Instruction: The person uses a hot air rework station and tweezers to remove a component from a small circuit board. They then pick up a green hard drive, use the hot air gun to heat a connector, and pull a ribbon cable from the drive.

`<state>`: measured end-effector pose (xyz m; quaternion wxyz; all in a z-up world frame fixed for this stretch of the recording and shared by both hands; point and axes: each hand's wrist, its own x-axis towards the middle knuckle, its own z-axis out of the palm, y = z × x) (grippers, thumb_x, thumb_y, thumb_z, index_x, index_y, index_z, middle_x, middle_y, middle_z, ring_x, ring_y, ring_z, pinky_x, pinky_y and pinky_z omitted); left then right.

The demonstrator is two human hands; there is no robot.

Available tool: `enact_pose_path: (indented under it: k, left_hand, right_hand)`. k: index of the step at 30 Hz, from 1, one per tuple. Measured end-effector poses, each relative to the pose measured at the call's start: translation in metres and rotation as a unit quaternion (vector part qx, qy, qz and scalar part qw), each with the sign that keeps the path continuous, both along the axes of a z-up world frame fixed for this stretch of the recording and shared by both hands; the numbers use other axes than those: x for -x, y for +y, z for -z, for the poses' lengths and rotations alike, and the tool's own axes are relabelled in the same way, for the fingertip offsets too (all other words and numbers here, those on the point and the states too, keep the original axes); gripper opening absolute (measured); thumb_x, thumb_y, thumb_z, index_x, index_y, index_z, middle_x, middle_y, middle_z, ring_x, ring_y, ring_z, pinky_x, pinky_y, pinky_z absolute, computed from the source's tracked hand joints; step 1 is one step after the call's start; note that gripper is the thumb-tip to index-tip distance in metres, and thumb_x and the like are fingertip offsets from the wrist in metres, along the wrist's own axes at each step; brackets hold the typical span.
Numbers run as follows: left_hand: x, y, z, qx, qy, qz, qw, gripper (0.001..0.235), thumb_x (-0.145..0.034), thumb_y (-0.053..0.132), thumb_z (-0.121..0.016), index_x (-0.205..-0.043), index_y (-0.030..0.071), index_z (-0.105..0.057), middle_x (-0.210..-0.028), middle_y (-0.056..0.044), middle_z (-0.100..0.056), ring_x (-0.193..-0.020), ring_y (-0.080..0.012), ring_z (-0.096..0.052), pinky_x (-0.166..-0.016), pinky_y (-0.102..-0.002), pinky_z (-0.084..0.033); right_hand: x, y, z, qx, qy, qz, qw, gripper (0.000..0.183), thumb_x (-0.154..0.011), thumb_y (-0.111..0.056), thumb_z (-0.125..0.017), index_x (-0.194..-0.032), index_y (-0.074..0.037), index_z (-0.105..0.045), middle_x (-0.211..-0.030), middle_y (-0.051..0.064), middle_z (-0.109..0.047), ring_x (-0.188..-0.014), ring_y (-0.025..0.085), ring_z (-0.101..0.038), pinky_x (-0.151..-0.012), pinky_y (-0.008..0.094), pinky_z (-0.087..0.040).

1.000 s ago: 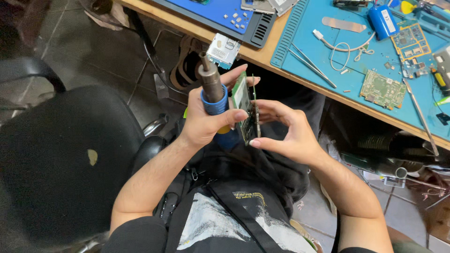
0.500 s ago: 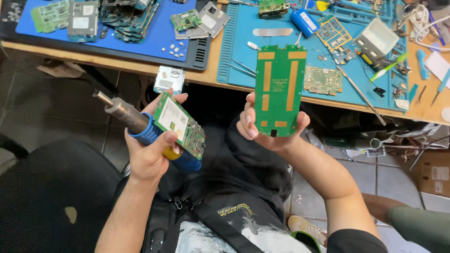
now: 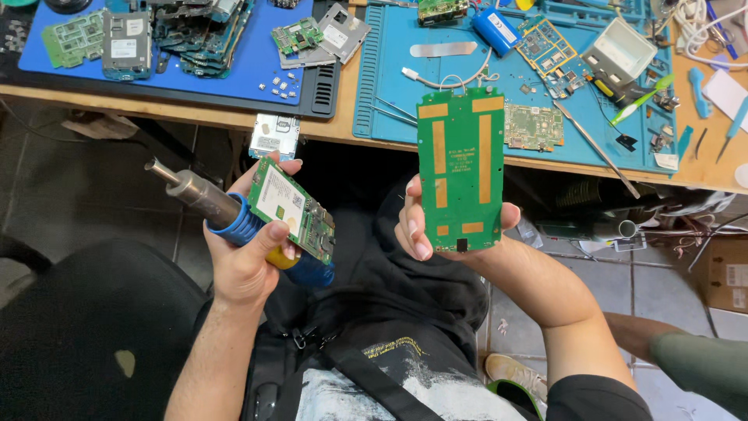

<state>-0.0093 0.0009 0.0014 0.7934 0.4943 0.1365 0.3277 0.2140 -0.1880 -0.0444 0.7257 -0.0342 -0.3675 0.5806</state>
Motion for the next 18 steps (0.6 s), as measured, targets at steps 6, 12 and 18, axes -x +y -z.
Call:
enact_pose_path:
  k: [6, 12, 18]
  left_hand:
    - [-0.001, 0.001, 0.002, 0.012, 0.002, -0.004, 1.000, 0.085, -0.090, 0.027, -0.088, -0.160, -0.004, -0.051, -0.150, -0.025, -0.067, -0.062, -0.0099, -0.057, -0.045, -0.019, -0.048]
    - [-0.002, 0.004, 0.006, 0.001, 0.001, -0.016, 1.000, 0.087, -0.091, 0.030, -0.088, -0.160, -0.006, -0.051, -0.151, -0.029, -0.066, -0.063, -0.0121, -0.059, -0.045, -0.019, -0.050]
    - [-0.004, 0.002, 0.006, 0.014, -0.012, -0.020, 1.000, 0.086, -0.090, 0.028, -0.090, -0.159, -0.007, -0.051, -0.149, -0.029, -0.067, -0.058, -0.0131, -0.059, -0.044, -0.020, -0.049]
  right_hand:
    - [0.000, 0.000, -0.008, 0.025, -0.011, 0.023, 0.999, 0.110, -0.092, -0.074, -0.081, -0.166, 0.000, -0.049, -0.130, 0.019, -0.076, -0.093, 0.024, -0.071, -0.077, 0.039, -0.050]
    - [-0.025, 0.001, -0.019, 0.120, -0.494, 0.524, 0.683, 0.092, -0.089, -0.063, -0.080, -0.150, 0.004, -0.063, -0.119, 0.015, -0.068, -0.098, 0.022, -0.059, -0.083, 0.032, -0.048]
    - [-0.022, -0.005, -0.035, 0.067, -0.641, 0.638, 0.421, 0.089, -0.087, -0.053, -0.096, -0.148, 0.007, -0.071, -0.117, 0.025, -0.079, -0.082, 0.023, -0.064, -0.074, 0.034, -0.055]
